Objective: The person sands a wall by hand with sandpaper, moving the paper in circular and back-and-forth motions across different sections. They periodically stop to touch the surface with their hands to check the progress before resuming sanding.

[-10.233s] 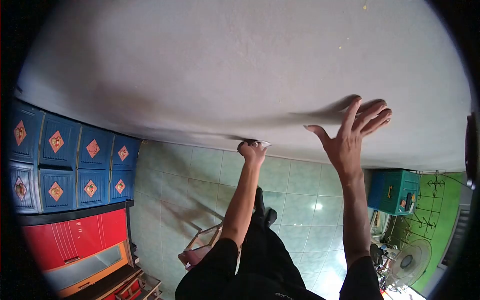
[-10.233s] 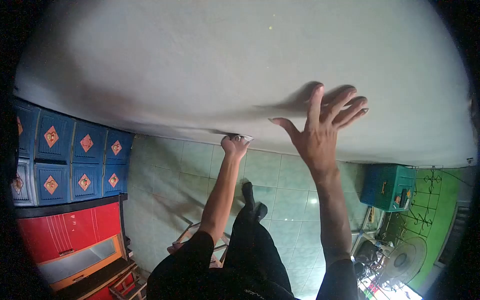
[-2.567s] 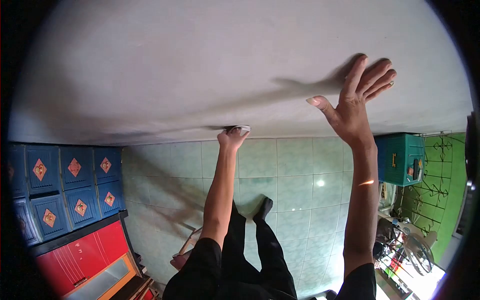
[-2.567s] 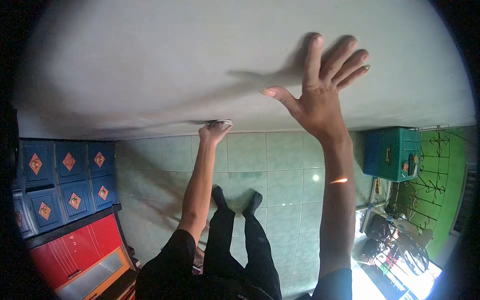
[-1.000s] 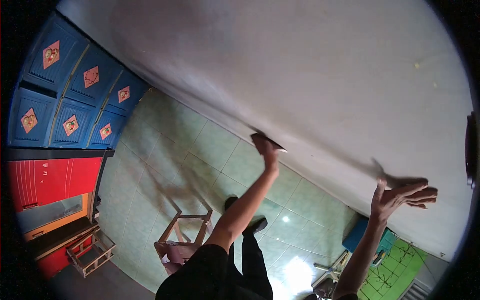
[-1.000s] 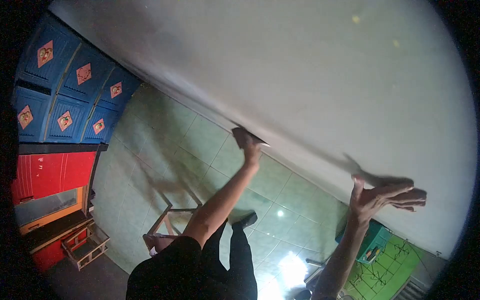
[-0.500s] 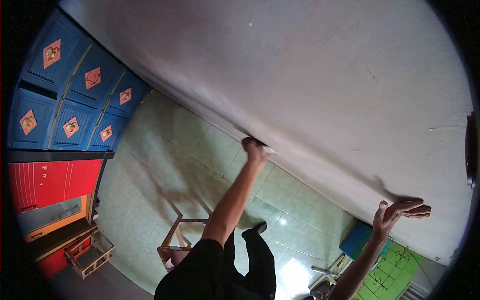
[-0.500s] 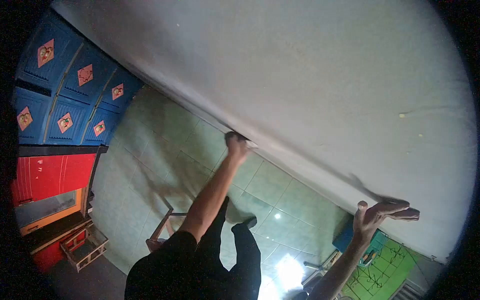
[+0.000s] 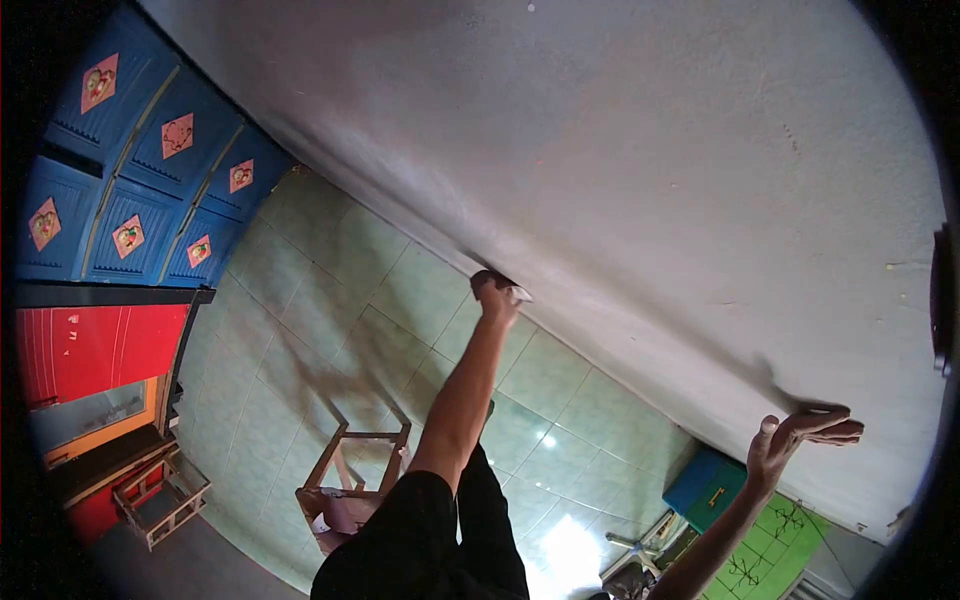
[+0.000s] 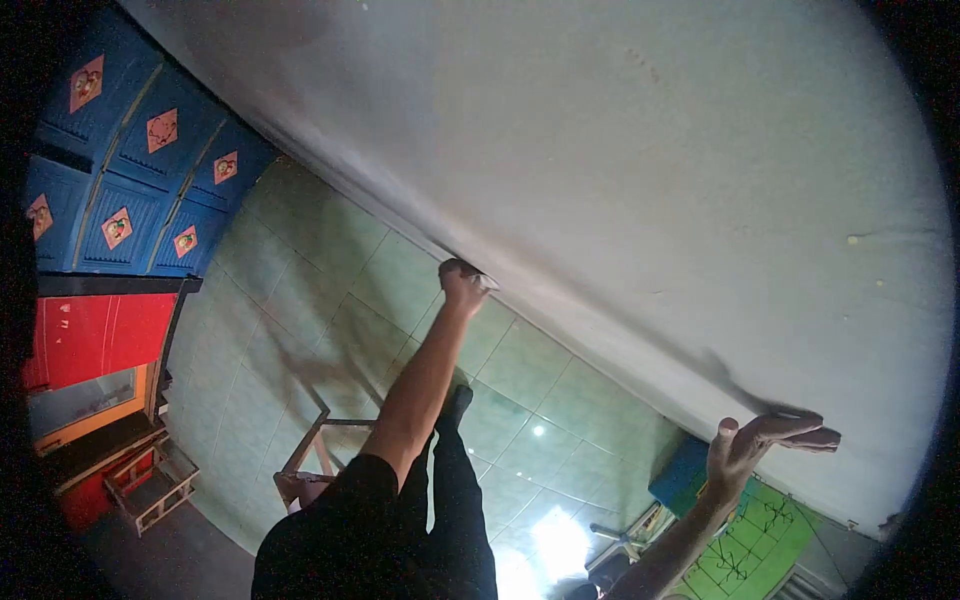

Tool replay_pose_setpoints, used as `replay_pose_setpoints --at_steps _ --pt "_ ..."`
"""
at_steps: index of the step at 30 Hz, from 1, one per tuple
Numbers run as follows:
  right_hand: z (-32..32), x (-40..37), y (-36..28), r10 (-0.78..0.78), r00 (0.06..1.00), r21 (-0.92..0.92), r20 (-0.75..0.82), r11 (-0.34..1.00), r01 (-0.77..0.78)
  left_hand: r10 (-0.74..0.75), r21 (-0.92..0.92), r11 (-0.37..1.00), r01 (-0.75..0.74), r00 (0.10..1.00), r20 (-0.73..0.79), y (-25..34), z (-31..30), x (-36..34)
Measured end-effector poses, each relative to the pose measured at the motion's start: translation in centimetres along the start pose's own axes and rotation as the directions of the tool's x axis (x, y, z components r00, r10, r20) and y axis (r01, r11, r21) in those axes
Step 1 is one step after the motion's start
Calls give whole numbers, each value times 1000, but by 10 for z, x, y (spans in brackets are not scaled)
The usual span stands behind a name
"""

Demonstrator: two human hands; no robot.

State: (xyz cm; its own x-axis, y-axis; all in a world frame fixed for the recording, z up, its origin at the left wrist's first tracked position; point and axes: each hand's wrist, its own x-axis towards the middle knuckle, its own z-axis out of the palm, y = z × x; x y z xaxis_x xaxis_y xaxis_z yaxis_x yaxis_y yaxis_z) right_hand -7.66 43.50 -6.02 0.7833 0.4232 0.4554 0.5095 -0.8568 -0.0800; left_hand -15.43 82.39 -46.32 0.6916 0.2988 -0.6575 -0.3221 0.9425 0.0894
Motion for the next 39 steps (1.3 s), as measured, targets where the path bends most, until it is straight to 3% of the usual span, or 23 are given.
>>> replay_pose_setpoints --at_steps 2,3,4,5,6,7,9,10,12,14,15,18,20,24,26,28,32,34,36,38,39 --pt "1 9 -17 -3 1000 -1 -1 1000 3 73 60 996 -69 995 -62 -10 1 10" --pt "0 21 -47 -31 992 -50 -122 998 26 141 130 984 -125 982 -125 -16 2 10" --pt "0 30 -68 -63 969 -102 -239 994 39 50 124 992 -33 989 -138 -28 6 -6" --pt "2 37 -76 -54 970 -97 -237 995 32 111 216 973 -85 988 -109 -38 42 -58" --pt "3 42 -81 -116 946 -219 -304 974 50 167 303 943 -137 983 -73 -44 76 -105" --pt "3 43 -87 -187 914 -341 -359 938 58 167 309 941 -136 983 -75 -48 75 -109" --pt "12 39 -99 -158 920 -331 -358 943 33 77 305 951 -49 994 -80 -57 71 -100" --pt "18 33 -105 -131 927 -328 -352 945 9 85 207 977 -54 987 -139 -51 64 -77" --pt "42 13 -118 -98 948 -303 -304 953 1 101 197 978 -70 984 -150 -20 45 -37" --pt "66 4 -134 -169 944 -312 -283 947 76 41 79 996 -33 993 -107 11 17 -6" --pt "74 0 -146 -128 955 -299 -268 953 44 54 151 988 -28 984 -169 14 18 -2" --pt "114 -21 -159 -37 960 -175 -277 985 -13 79 142 988 -59 987 -141 -12 33 -27" --pt "138 -32 -162 12 960 -130 -280 990 -51 66 288 957 -30 991 -116 -28 59 -78" --pt "176 -42 -158 131 949 18 -288 991 -131 62 221 975 -35 992 -114 0 62 -53" --pt "184 -42 -155 139 952 1 -274 990 -144 84 170 983 -61 988 -131 29 37 -29" --pt "193 -37 -149 107 940 0 -324 994 -114 40 238 971 -29 998 -38 49 23 -13" --pt "196 -33 -149 82 935 -28 -345 995 -98 -3 251 968 7 1000 -16 23 71 -81" --pt "186 -39 -156 151 938 6 -312 988 -157 -14 288 957 12 1000 6 29 80 -95" --pt "179 -44 -159 325 890 288 -320 928 -236 44 286 955 -72 994 104 45 74 -79" --pt "177 -48 -160 375 858 336 -351 906 -258 140 230 963 -139 990 10 49 74 -66" --pt "169 -44 -166 731 674 734 -106 515 -443 134 222 969 -111 987 -89 48 76 -62"
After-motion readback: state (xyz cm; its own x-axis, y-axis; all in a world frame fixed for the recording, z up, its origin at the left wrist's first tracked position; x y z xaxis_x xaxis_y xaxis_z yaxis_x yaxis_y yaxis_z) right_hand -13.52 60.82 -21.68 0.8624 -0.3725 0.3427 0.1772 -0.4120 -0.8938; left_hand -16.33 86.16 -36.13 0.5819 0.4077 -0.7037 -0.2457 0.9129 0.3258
